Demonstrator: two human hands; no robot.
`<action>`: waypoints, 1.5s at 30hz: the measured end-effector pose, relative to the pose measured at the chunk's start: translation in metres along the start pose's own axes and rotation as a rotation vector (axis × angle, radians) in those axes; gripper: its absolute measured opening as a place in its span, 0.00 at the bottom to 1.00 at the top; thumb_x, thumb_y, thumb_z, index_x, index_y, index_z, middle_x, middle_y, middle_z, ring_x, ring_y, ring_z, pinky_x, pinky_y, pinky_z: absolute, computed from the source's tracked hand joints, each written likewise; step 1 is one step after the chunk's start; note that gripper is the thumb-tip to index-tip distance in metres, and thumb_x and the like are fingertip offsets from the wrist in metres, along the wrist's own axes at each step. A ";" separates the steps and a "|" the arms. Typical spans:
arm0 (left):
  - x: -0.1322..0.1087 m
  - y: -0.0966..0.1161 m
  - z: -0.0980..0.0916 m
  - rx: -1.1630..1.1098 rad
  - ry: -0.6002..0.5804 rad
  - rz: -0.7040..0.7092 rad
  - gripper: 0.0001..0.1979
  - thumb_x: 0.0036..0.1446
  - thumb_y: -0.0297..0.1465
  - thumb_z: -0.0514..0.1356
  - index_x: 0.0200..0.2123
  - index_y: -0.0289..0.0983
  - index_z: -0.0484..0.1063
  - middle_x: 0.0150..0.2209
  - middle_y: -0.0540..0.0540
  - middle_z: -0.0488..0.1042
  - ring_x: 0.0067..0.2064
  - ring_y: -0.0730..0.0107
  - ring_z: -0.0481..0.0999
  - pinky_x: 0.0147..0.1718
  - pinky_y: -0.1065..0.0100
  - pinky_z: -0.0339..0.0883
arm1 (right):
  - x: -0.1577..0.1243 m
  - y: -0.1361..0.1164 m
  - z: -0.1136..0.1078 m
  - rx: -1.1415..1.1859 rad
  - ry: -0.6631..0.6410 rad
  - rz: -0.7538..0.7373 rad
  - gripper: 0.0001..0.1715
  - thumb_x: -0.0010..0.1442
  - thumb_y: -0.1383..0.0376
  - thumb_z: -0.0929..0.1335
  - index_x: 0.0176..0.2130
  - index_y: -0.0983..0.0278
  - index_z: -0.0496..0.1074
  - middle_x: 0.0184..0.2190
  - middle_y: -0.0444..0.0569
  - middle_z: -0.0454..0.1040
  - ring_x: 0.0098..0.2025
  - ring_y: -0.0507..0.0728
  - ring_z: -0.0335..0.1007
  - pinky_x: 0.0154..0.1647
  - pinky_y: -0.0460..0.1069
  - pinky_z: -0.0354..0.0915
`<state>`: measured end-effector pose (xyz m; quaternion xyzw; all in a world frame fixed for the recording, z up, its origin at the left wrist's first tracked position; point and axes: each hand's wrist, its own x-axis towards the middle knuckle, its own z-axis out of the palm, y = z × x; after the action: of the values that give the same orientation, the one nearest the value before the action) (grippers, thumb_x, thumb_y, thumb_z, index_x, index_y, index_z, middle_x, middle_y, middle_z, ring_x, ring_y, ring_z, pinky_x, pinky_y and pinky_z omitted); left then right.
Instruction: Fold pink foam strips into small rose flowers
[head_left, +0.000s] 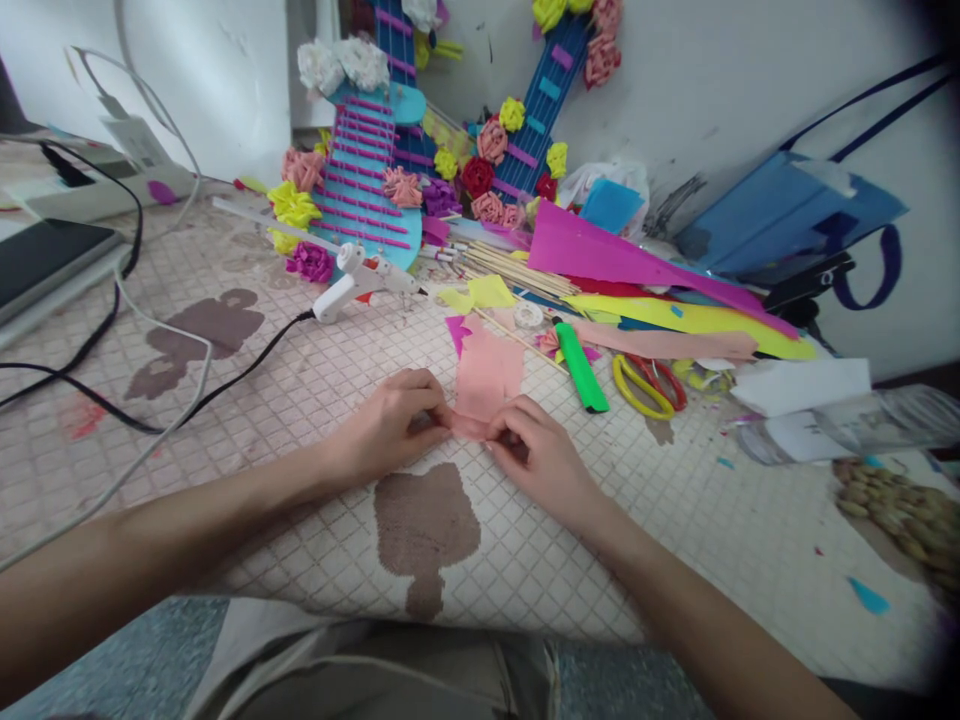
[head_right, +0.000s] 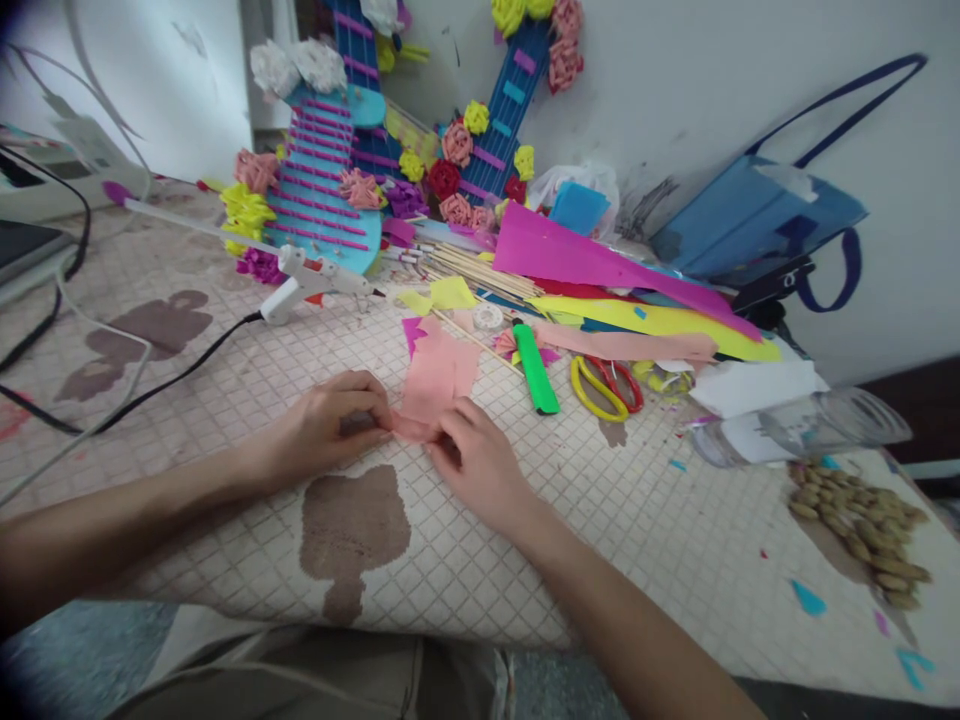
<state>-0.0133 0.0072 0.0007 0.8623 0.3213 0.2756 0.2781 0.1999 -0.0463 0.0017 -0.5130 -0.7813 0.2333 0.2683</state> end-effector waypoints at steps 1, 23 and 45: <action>0.000 -0.001 0.000 0.003 0.001 -0.003 0.04 0.55 0.25 0.59 0.29 0.34 0.73 0.33 0.45 0.69 0.38 0.66 0.70 0.38 0.65 0.65 | 0.000 0.000 0.000 -0.002 0.001 0.002 0.07 0.58 0.74 0.64 0.32 0.62 0.66 0.34 0.47 0.66 0.38 0.54 0.65 0.35 0.48 0.63; 0.003 0.001 0.002 0.094 0.009 -0.016 0.05 0.54 0.26 0.58 0.26 0.34 0.70 0.31 0.45 0.69 0.37 0.66 0.68 0.38 0.64 0.64 | 0.004 -0.002 0.000 0.002 0.006 0.077 0.06 0.58 0.72 0.65 0.30 0.62 0.66 0.32 0.46 0.65 0.35 0.53 0.65 0.34 0.48 0.61; 0.007 0.001 0.005 0.114 0.016 -0.052 0.05 0.52 0.24 0.59 0.24 0.34 0.70 0.29 0.46 0.69 0.35 0.66 0.69 0.37 0.65 0.64 | 0.004 -0.002 0.007 -0.061 0.056 0.071 0.08 0.55 0.74 0.64 0.28 0.62 0.62 0.31 0.46 0.63 0.34 0.54 0.64 0.32 0.48 0.61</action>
<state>-0.0048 0.0101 0.0006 0.8658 0.3610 0.2565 0.2328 0.1923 -0.0436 -0.0015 -0.5545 -0.7615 0.2043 0.2662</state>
